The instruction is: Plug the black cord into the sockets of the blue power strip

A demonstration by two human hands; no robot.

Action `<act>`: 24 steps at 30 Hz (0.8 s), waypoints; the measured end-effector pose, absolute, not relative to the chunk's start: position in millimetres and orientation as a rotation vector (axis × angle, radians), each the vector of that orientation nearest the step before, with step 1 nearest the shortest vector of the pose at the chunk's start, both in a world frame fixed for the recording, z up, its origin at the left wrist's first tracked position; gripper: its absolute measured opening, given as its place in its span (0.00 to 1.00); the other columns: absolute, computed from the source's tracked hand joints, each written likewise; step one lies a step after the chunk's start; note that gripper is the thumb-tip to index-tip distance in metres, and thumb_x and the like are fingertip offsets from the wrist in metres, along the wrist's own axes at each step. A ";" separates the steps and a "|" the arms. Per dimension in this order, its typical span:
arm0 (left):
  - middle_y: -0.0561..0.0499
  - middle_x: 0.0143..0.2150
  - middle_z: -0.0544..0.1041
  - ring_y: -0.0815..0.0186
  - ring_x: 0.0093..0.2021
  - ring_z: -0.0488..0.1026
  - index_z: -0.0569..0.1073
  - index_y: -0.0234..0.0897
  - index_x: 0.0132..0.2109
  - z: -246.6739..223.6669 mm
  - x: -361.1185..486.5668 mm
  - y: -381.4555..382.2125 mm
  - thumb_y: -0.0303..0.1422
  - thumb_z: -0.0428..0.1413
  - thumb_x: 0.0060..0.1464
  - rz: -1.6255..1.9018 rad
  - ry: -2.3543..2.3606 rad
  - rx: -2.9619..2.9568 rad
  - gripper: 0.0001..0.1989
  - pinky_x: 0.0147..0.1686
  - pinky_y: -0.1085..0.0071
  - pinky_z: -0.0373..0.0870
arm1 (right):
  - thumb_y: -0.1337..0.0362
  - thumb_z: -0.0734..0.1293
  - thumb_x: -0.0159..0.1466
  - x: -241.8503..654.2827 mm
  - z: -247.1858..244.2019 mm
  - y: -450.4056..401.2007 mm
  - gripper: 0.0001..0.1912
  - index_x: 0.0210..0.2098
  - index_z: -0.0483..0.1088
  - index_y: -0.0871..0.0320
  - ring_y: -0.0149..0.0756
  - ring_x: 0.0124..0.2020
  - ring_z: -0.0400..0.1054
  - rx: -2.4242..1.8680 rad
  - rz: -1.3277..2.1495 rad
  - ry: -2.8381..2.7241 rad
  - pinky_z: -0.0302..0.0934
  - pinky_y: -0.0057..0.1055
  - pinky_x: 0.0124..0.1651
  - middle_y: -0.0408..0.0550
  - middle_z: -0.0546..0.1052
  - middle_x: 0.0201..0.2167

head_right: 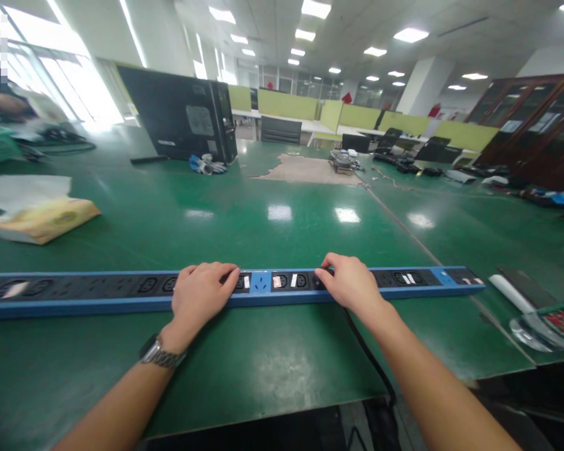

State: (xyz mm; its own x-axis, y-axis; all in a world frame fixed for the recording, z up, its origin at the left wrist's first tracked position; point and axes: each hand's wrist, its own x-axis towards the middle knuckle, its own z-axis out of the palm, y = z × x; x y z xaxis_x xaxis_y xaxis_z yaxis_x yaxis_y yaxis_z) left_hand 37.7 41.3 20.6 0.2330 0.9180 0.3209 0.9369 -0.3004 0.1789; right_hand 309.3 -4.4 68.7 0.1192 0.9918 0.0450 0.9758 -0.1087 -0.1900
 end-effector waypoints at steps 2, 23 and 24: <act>0.49 0.40 0.81 0.57 0.43 0.73 0.79 0.46 0.40 19.7 37.7 41.3 0.43 0.42 0.61 -0.571 -1.818 -2.425 0.20 0.48 0.56 0.58 | 0.53 0.60 0.63 298.5 65.8 -5.0 0.15 0.37 0.73 0.54 0.38 0.31 0.70 -2.339 0.020 -1.963 0.54 0.30 0.31 0.50 0.77 0.30; 0.49 0.39 0.81 0.56 0.42 0.73 0.79 0.46 0.41 20.3 37.0 41.0 0.43 0.42 0.62 -0.578 -1.787 -2.426 0.21 0.47 0.56 0.58 | 0.50 0.59 0.59 464.3 59.6 -32.0 0.19 0.34 0.76 0.55 0.39 0.27 0.69 -2.324 -0.110 -1.858 0.57 0.32 0.31 0.46 0.76 0.23; 0.49 0.39 0.81 0.56 0.43 0.73 0.79 0.46 0.41 20.3 36.9 41.0 0.43 0.42 0.62 -0.581 -1.792 -2.425 0.21 0.47 0.57 0.58 | 0.50 0.59 0.60 465.0 58.0 -31.7 0.19 0.34 0.76 0.55 0.39 0.27 0.69 -2.328 -0.133 -1.865 0.57 0.32 0.32 0.47 0.76 0.24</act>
